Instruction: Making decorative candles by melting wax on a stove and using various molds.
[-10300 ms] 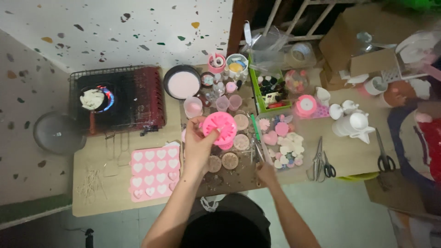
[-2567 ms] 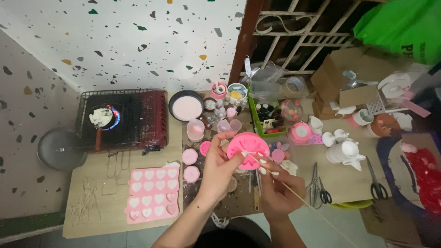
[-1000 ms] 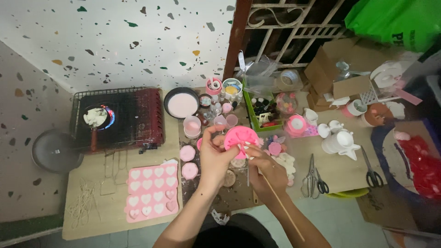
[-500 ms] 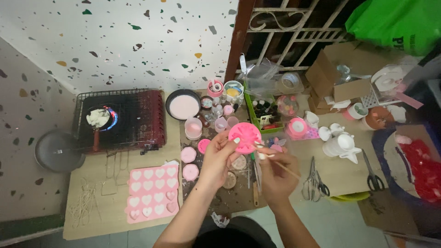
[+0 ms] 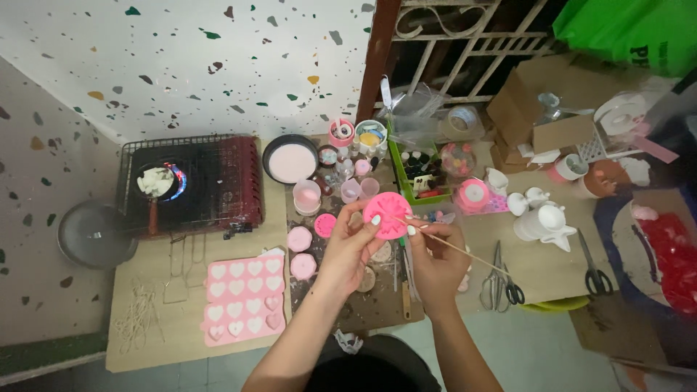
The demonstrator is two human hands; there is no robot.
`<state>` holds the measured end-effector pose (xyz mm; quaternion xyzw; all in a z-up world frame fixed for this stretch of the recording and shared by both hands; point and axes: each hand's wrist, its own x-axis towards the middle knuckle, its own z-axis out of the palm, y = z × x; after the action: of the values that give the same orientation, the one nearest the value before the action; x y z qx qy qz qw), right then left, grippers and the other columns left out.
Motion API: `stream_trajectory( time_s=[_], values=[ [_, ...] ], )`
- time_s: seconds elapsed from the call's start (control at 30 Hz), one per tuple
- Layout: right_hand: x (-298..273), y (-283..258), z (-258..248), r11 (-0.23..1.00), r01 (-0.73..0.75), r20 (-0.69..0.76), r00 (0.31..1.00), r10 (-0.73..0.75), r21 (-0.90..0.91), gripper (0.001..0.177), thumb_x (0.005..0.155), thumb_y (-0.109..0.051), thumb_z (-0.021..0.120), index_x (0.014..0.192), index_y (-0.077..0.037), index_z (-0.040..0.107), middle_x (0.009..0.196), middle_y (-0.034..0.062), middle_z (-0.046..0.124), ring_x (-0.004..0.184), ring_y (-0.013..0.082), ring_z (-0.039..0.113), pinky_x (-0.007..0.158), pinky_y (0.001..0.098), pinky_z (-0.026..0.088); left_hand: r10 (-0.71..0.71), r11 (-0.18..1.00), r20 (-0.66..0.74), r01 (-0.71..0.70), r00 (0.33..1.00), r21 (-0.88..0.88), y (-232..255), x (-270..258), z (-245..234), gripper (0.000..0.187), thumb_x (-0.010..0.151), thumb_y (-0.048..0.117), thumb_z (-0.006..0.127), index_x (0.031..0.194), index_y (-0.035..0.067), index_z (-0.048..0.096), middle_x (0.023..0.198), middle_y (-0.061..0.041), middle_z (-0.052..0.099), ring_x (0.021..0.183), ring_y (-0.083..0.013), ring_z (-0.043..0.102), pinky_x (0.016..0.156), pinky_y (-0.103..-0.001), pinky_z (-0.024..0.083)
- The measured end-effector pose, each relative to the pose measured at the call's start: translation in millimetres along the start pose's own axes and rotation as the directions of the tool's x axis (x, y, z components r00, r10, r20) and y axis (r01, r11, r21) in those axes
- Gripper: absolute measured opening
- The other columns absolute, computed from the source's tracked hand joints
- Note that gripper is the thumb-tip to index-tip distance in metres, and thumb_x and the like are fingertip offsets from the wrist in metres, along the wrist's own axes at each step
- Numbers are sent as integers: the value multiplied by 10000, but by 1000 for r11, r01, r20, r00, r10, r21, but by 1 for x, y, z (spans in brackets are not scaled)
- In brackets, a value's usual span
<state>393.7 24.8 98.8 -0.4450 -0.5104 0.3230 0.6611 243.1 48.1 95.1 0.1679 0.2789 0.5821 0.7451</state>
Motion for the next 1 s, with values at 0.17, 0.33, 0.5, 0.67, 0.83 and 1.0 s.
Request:
stream_trajectory(
  time_s=[0.17,0.33,0.5,0.67,0.83,1.0],
  values=[
    [-1,7,0,999,21,-32,999,-23,-46,191,953,54,692,1060,-13,549,1112,172,718,1067,204,726,927,324,611,9,1000,-14,-9,1000,8,-1,0,3,360,956,49,653,1296,87,544,1209,-83,665,1113,-195,677,959,-351,579],
    [4,-10,-7,999,32,-124,992,-27,41,141,997,39,598,1114,-19,545,1107,115,682,1024,181,694,923,317,583,-13,999,-51,16,999,52,-4,0,4,361,949,63,665,1290,91,550,1190,-71,673,1098,-179,676,947,-328,567],
    [20,-41,-6,877,2,23,1000,11,-481,216,934,-14,553,1078,-43,711,848,35,678,740,149,630,706,315,492,14,992,-70,-6,997,123,-8,-3,9,384,942,52,678,1300,95,550,1157,-54,680,1073,-142,667,928,-294,552],
    [28,-34,4,765,112,160,987,-11,-634,174,754,-151,796,897,-59,759,721,51,592,648,191,574,657,328,456,109,971,-18,-102,994,217,-14,-3,12,412,938,40,686,1325,79,552,1119,-73,699,1037,-151,668,894,-286,544],
    [27,-22,-1,794,2,103,992,76,-607,158,768,-143,778,895,-51,762,721,41,617,634,172,599,623,323,467,80,974,7,-79,997,212,-20,-2,12,416,941,39,690,1330,72,545,1137,-89,698,1041,-169,666,905,-295,542],
    [22,-12,-4,760,115,91,993,-73,-640,117,796,-108,789,891,-41,776,703,33,617,626,149,580,704,316,473,-23,990,-11,24,1000,137,-16,-3,19,436,925,58,690,1329,86,530,1177,-91,680,1084,-170,668,950,-307,553]
  ],
)
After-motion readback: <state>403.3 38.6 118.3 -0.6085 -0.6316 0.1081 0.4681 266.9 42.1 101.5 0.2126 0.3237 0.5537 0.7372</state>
